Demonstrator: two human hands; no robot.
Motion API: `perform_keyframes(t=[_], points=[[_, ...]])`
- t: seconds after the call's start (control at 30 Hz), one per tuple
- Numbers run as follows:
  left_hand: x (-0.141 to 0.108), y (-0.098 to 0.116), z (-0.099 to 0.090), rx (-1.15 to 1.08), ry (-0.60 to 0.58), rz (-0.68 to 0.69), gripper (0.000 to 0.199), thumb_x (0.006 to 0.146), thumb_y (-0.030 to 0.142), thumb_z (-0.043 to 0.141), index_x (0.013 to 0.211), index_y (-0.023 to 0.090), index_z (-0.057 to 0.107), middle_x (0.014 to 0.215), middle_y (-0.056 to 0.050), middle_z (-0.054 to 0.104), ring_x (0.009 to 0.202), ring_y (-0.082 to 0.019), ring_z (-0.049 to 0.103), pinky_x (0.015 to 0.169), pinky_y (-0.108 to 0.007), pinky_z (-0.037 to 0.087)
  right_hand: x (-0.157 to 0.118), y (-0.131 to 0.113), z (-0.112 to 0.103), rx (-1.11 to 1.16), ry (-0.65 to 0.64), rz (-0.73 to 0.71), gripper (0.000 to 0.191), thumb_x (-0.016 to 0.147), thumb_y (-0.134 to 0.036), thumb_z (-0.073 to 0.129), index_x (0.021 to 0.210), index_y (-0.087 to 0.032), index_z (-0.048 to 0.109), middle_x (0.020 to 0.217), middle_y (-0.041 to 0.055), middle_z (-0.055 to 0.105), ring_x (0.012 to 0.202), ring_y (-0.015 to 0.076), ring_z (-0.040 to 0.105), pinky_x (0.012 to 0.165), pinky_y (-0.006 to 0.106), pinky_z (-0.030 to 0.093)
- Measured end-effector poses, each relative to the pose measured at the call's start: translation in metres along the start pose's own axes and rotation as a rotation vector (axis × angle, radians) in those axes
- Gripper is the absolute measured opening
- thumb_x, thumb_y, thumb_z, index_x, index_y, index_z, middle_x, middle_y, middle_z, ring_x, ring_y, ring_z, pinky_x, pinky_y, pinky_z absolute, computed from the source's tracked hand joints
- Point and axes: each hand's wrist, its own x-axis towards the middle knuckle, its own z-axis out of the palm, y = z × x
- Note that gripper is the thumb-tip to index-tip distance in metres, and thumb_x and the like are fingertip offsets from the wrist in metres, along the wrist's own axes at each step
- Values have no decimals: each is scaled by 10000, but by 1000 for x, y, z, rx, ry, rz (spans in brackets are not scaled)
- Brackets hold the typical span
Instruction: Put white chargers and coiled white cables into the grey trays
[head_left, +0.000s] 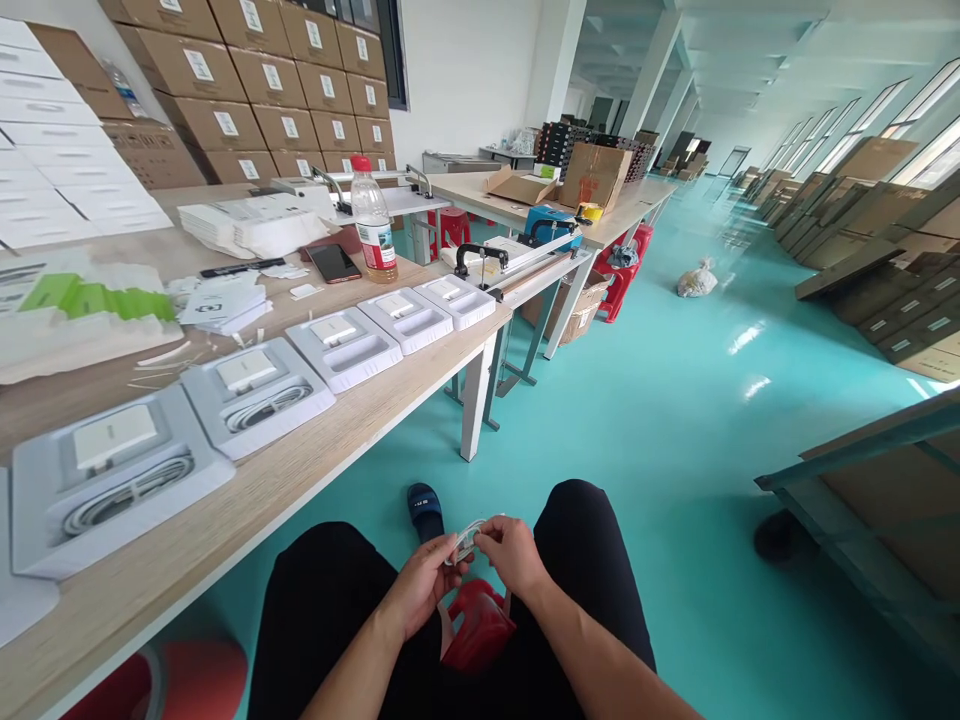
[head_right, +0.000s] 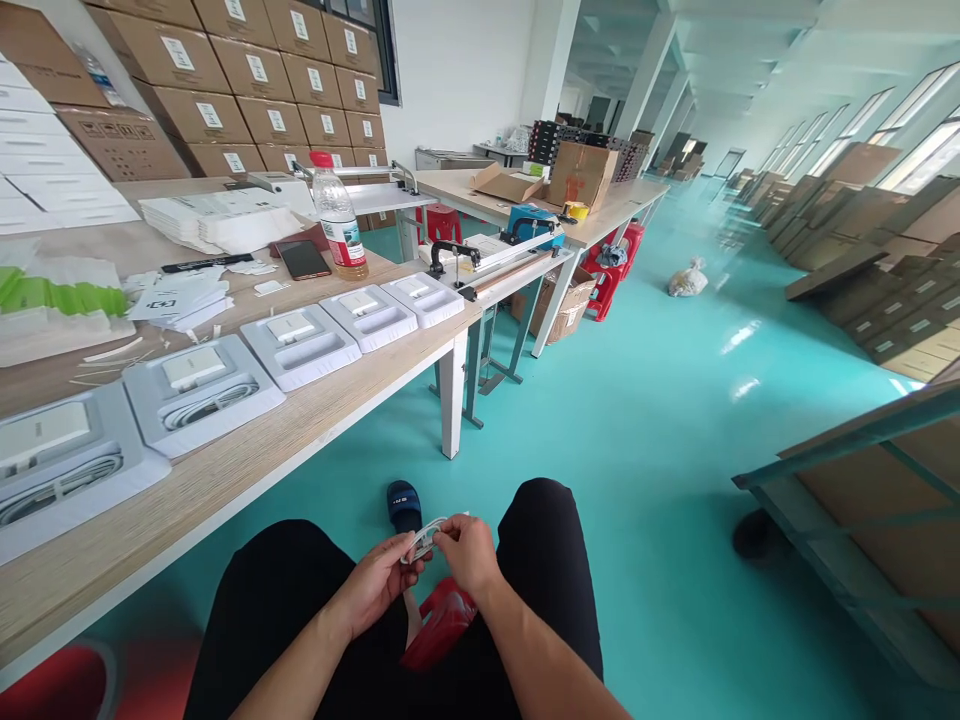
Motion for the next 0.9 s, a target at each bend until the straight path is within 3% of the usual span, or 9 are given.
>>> perform_keyframes(t=[0.03, 0.13, 0.23, 0.33, 0.47, 0.53, 0.6, 0.73, 0.9], points=[[-1, 2, 1, 47, 6, 29, 460, 728, 587, 717, 615, 176, 543, 763, -38, 671, 686, -154, 612, 638, -260, 471, 0, -1, -2, -43, 53, -28, 116, 719, -255, 606, 819, -198, 622, 894, 65, 667, 840, 237, 655, 742, 365, 505], [-3, 7, 2, 214, 23, 127, 402, 723, 563, 720, 673, 169, 655, 768, -43, 682, 746, -193, 618, 712, -295, 489, 2, -4, -12, -138, 133, -133, 516, 632, -77, 581, 1120, -241, 611, 1309, 77, 542, 1249, 275, 489, 1032, 415, 400], [-7, 11, 0, 364, 37, 219, 292, 698, 467, 758, 709, 179, 709, 937, -65, 715, 792, -209, 617, 726, -299, 486, 3, -7, -24, -328, -5, -226, 633, 648, -29, 531, 1239, -248, 588, 1438, 61, 482, 1386, 262, 341, 1125, 421, 299], [-9, 9, -3, 443, 57, 277, 201, 696, 386, 756, 720, 199, 685, 1090, -67, 705, 902, -233, 632, 793, -310, 487, 2, -9, -30, -446, -133, -242, 378, 793, -166, 546, 1140, -248, 670, 1225, 61, 660, 1255, 271, 489, 1088, 447, 318], [-8, 4, -5, 460, 75, 270, 262, 701, 357, 746, 882, 220, 613, 1009, -41, 703, 915, -219, 646, 823, -314, 497, -1, -11, -28, -452, -203, -244, 211, 805, -315, 636, 989, -260, 723, 903, 22, 737, 885, 218, 641, 844, 333, 458], [-7, 2, -5, 453, 67, 224, 393, 727, 395, 723, 1053, 224, 585, 999, -41, 690, 885, -213, 657, 758, -307, 518, -2, -12, -26, -451, -216, -253, 188, 810, -296, 637, 972, -261, 724, 886, 12, 736, 829, 191, 643, 738, 273, 459], [-6, 1, -5, 452, 35, 153, 444, 775, 479, 663, 1104, 191, 585, 944, -62, 686, 822, -225, 674, 633, -295, 521, -2, -13, -26, -457, -218, -272, 177, 820, -277, 632, 969, -264, 727, 913, 7, 739, 857, 183, 644, 721, 250, 452], [-2, -5, -4, 484, -13, 60, 487, 812, 611, 550, 915, 141, 625, 712, -50, 655, 588, -207, 642, 444, -257, 416, -2, -13, -25, -499, -198, -287, 213, 842, -266, 621, 1028, -263, 726, 958, 16, 749, 900, 190, 653, 770, 253, 454], [2, -10, -5, 583, 81, 116, 427, 841, 589, 507, 859, 176, 615, 642, -4, 620, 501, -154, 554, 460, -247, 360, -1, -12, -21, -604, -120, -250, 224, 897, -232, 549, 1048, -231, 714, 933, 68, 751, 865, 223, 665, 767, 307, 447]])
